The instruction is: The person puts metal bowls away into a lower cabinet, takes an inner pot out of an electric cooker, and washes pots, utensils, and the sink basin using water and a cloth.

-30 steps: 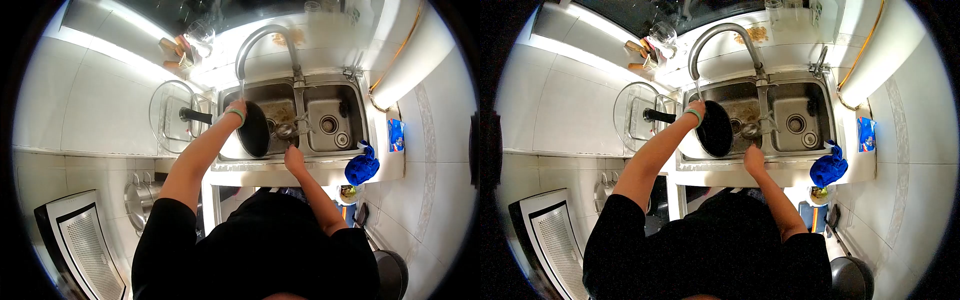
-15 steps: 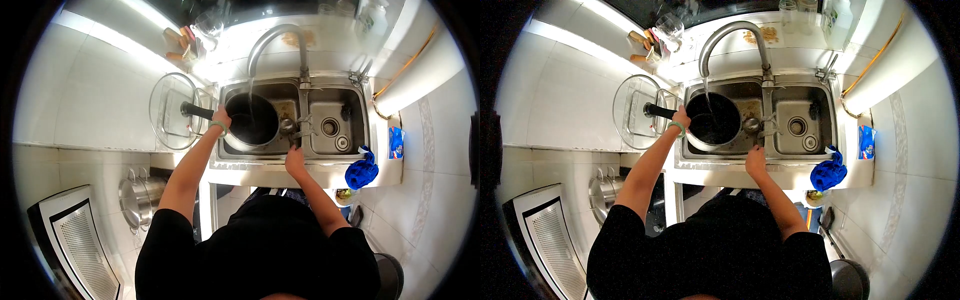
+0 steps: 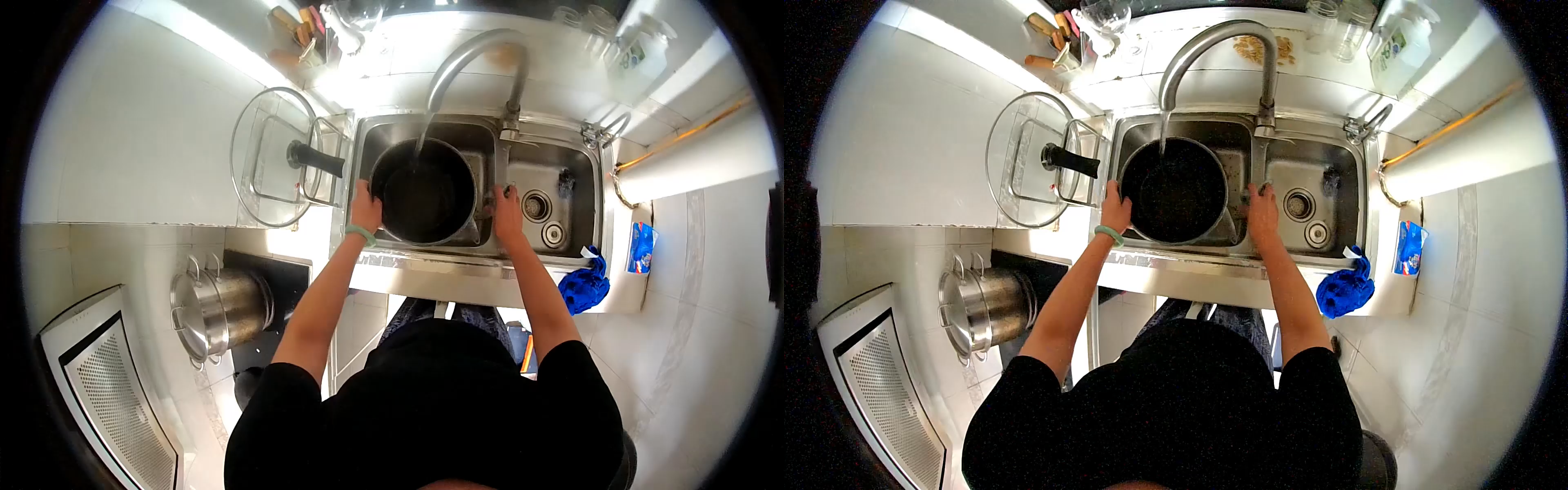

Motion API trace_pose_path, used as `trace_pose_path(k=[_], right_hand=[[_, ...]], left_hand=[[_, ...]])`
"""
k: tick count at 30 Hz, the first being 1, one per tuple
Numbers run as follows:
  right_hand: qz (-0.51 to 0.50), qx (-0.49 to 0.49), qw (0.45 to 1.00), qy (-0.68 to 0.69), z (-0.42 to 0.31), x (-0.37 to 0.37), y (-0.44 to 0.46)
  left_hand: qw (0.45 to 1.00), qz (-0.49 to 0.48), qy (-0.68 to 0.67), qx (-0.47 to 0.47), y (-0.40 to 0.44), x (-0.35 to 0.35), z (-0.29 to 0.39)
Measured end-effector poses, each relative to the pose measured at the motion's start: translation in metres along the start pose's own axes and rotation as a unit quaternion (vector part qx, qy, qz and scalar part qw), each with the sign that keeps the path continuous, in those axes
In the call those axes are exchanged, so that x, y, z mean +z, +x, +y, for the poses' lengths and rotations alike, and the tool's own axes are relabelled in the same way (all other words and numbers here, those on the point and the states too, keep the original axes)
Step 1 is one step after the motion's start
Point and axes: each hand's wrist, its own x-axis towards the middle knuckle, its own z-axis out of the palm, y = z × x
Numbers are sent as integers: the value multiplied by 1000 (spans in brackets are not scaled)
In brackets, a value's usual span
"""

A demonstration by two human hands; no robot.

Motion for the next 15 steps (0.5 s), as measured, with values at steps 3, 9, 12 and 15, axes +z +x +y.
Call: trace_pose_path(k=[3, 9, 12, 15], right_hand=[[-34, 4, 995, -92, -1, 8, 6], [-8, -53, 979, 195, -91, -25, 3], [-42, -90, 974, 204, -113, 58, 6], [-291, 149, 906, 267, -150, 99, 13]], left_hand=[[999, 25, -23, -17, -16, 8, -2], [989, 109, -84, -46, -33, 34, -13], [986, 105, -108, -68, -40, 41, -18], [982, 116, -133, -61, -46, 45, -20]])
